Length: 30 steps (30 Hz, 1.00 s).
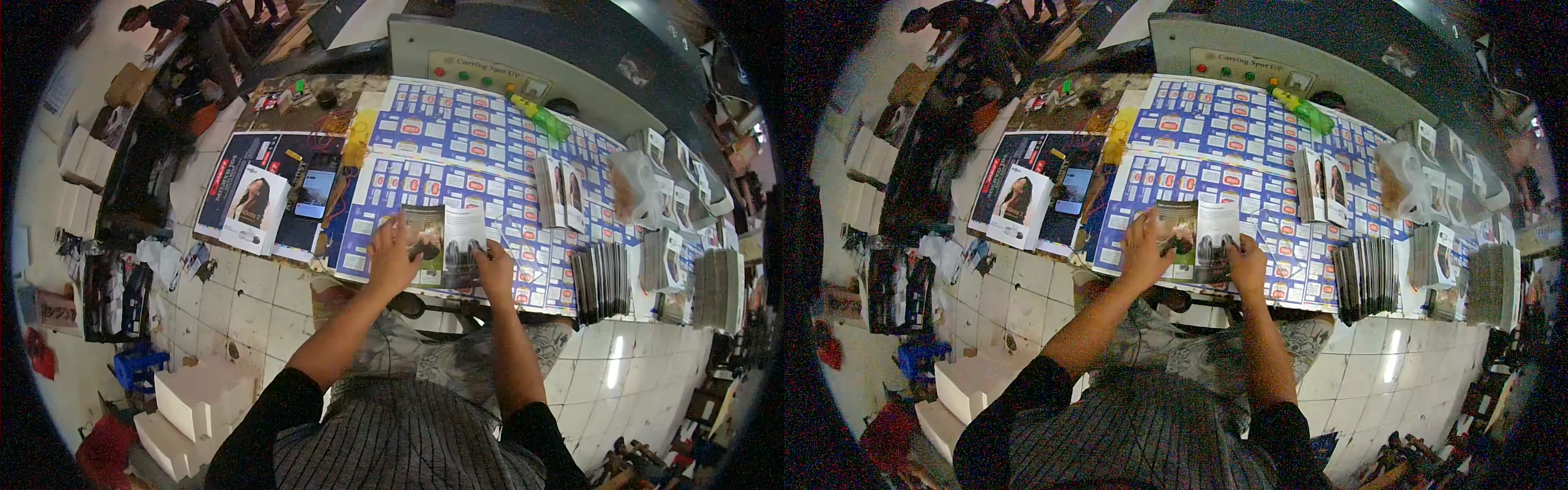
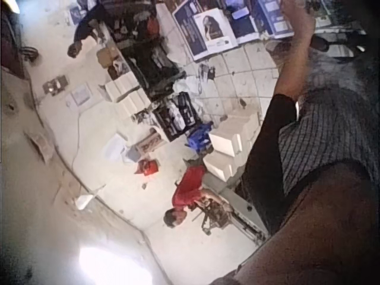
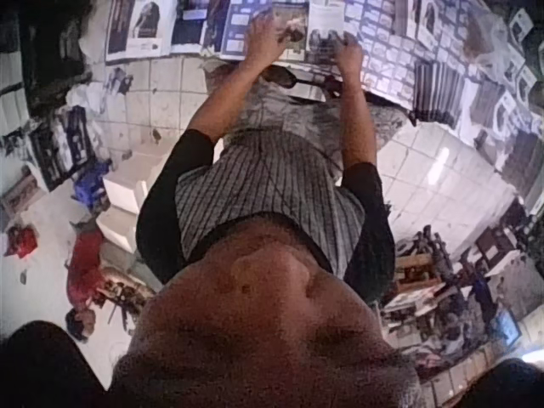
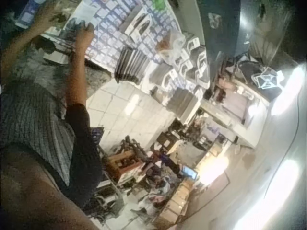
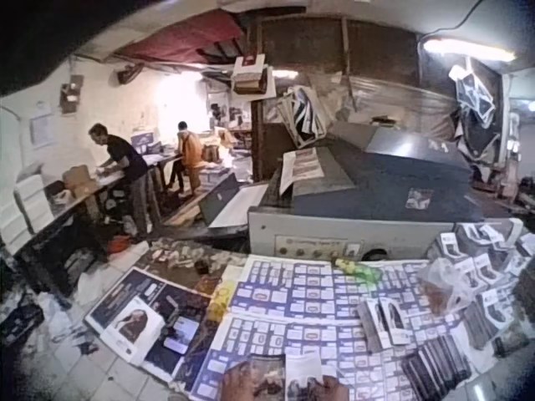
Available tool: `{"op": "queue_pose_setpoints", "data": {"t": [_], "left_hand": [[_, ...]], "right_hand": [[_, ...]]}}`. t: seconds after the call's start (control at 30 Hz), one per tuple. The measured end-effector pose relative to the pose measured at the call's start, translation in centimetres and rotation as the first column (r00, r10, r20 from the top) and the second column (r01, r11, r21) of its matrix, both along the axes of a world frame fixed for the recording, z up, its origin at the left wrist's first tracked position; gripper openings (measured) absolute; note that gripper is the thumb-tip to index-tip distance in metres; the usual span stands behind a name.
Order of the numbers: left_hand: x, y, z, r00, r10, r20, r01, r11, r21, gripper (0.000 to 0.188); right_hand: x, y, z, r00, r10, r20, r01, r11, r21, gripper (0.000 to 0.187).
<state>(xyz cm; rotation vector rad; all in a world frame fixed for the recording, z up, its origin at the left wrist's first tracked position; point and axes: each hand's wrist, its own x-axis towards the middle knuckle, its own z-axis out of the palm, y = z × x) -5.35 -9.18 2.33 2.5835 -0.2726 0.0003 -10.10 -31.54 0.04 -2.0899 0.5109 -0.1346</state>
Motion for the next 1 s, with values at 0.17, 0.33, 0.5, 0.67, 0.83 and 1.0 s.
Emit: {"op": "queue_pose_setpoints", "data": {"t": [0.17,0.33,0.5,0.67,0.83,1.0], "left_hand": [[1.8,-0.7,-4.8,0.784,-0.598,0.169,0.565,0.799,0.205,0.064],[1.2,-1.0,-2.9,0.794,-0.571,0.208,0.540,0.820,0.191,0.063],[1.2,-0.7,-3.0,0.801,-0.556,0.219,0.525,0.830,0.188,0.066],[1.3,-0.9,-3.3,0.816,-0.578,-0.012,0.538,0.752,0.382,0.083],[2.9,1.2,-4.4,0.778,-0.616,0.125,0.614,0.787,0.053,0.077],[3.9,6.8,-3.5,0.878,-0.450,0.165,0.411,0.884,0.223,0.052]], "right_hand": [[-0.2,-0.3,0.7,0.999,-0.004,0.034,0.003,1.000,0.018,0.035],[-0.4,-0.8,1.0,0.995,-0.085,-0.055,0.097,0.653,0.751,0.034],[1.0,-1.4,-0.5,0.983,0.180,-0.041,-0.102,0.714,0.693,0.039],[2.5,1.7,0.1,0.787,0.588,0.186,-0.474,0.770,-0.428,0.044],[2.6,3.3,-0.4,0.801,0.598,0.032,-0.496,0.692,-0.525,0.055],[2.9,3.6,-1.3,0.802,0.597,0.014,-0.481,0.659,-0.577,0.058]]}}
